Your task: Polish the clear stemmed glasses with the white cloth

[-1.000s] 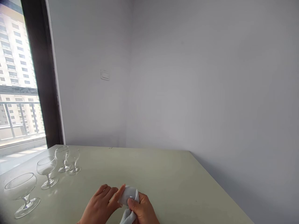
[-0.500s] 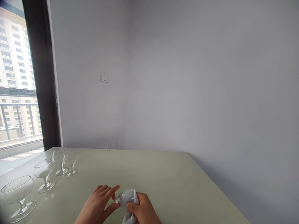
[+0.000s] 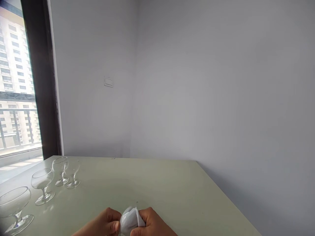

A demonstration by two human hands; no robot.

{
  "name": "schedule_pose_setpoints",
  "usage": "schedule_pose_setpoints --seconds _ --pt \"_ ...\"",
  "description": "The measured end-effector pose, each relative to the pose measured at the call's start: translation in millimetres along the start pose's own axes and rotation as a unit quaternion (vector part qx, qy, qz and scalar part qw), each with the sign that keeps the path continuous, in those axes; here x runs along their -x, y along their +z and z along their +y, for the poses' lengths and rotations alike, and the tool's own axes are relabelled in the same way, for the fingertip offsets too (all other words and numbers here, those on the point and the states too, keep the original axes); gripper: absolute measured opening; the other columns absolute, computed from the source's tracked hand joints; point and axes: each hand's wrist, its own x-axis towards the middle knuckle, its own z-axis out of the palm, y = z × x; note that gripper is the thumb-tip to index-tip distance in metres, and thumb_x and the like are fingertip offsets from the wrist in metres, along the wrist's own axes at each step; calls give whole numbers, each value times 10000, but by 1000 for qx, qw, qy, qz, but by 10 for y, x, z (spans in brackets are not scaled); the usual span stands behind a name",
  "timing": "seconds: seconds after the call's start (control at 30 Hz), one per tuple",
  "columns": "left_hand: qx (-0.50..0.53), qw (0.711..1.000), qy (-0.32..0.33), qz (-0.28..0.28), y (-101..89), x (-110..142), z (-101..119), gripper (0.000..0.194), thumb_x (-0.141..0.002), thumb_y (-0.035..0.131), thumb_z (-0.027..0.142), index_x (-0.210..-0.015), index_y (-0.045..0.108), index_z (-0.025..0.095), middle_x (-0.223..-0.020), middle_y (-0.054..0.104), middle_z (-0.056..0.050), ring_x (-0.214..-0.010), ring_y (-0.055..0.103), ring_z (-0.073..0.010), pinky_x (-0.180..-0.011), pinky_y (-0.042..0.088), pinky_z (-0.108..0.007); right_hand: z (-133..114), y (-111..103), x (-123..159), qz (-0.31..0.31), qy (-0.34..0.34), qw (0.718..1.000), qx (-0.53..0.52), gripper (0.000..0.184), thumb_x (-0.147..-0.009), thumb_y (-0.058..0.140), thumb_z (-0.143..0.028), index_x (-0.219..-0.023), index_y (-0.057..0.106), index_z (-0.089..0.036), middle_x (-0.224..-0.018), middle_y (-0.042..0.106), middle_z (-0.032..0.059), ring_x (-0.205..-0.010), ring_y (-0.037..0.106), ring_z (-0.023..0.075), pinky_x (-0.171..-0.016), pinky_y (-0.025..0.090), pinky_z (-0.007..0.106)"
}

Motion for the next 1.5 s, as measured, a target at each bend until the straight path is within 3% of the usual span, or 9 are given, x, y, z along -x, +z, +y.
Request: schedule_pose_setpoints --seconds 0.1,0.3,0.5,0.6,0.7,0.87,1.07,1.23,1.5 --pt "-198 970 43 131 47 3 -21 521 -785 426 640 -858 653 177 -655 637 -23 -611 546 -160 -576 402 -268 108 35 -133 56 4 995 -78 373 -622 730 -297 -965 675 -164 -738 629 14 -667 519 147 -608 364 252" --pt "-582 704 262 310 30 23 -39 262 -808 575 225 -1070 584 228 -766 678 0 -734 590 -205 -798 403 -372 333 222 -456 87 -8 963 -253 403 -524 785 -414 -761 663 -113 -524 431 -59 -478 336 67 -483 268 219" --pt "-220 964 81 123 -12 -22 -49 453 -786 471 608 -731 616 182 -586 553 21 -561 463 -115 -526 332 -222 82 36 -93 35 -29 999 5 384 -680 700 -348 -1022 660 -176 -802 614 17 -697 520 149 -630 368 263" --pt "-37 999 21 -22 34 -26 -74 603 -719 413 730 -728 614 161 -538 481 41 -499 407 -89 -466 303 -202 -5 -55 20 48 17 997 59 302 -695 673 -274 -990 673 -207 -894 647 23 -795 553 184 -687 370 279" --pt "-206 971 59 102 92 -22 -86 477 -814 417 601 -884 640 186 -679 613 -9 -626 529 -143 -569 395 -242 70 1 -115 88 27 995 -33 323 -652 707 -310 -942 678 -171 -776 631 15 -674 519 143 -620 357 259" --pt "-550 727 250 326 79 -7 -65 257 -838 525 290 -1082 587 236 -764 676 -23 -742 590 -215 -760 416 -367 293 211 -442 81 -20 965 -247 433 -560 754 -460 -792 676 -102 -548 492 -26 -493 353 78 -492 276 229" --pt "-218 970 42 100 -39 39 48 388 -793 505 552 -702 600 187 -555 512 36 -538 449 -114 -508 316 -217 30 71 -115 39 3 998 -42 439 -603 740 -332 -1002 669 -163 -788 640 23 -685 523 152 -620 372 258" --pt "-132 991 13 19 23 26 28 466 -809 444 581 -703 625 165 -555 504 32 -507 428 -99 -488 308 -220 -36 29 -50 80 17 996 22 334 -647 680 -262 -971 681 -177 -856 661 34 -740 558 175 -666 376 279" --pt "-607 707 218 289 -24 41 -28 156 -820 574 285 -966 608 246 -713 649 15 -692 567 -190 -705 396 -326 311 254 -460 69 -22 964 -257 491 -558 735 -524 -818 680 -111 -520 432 -42 -479 334 82 -495 261 232"
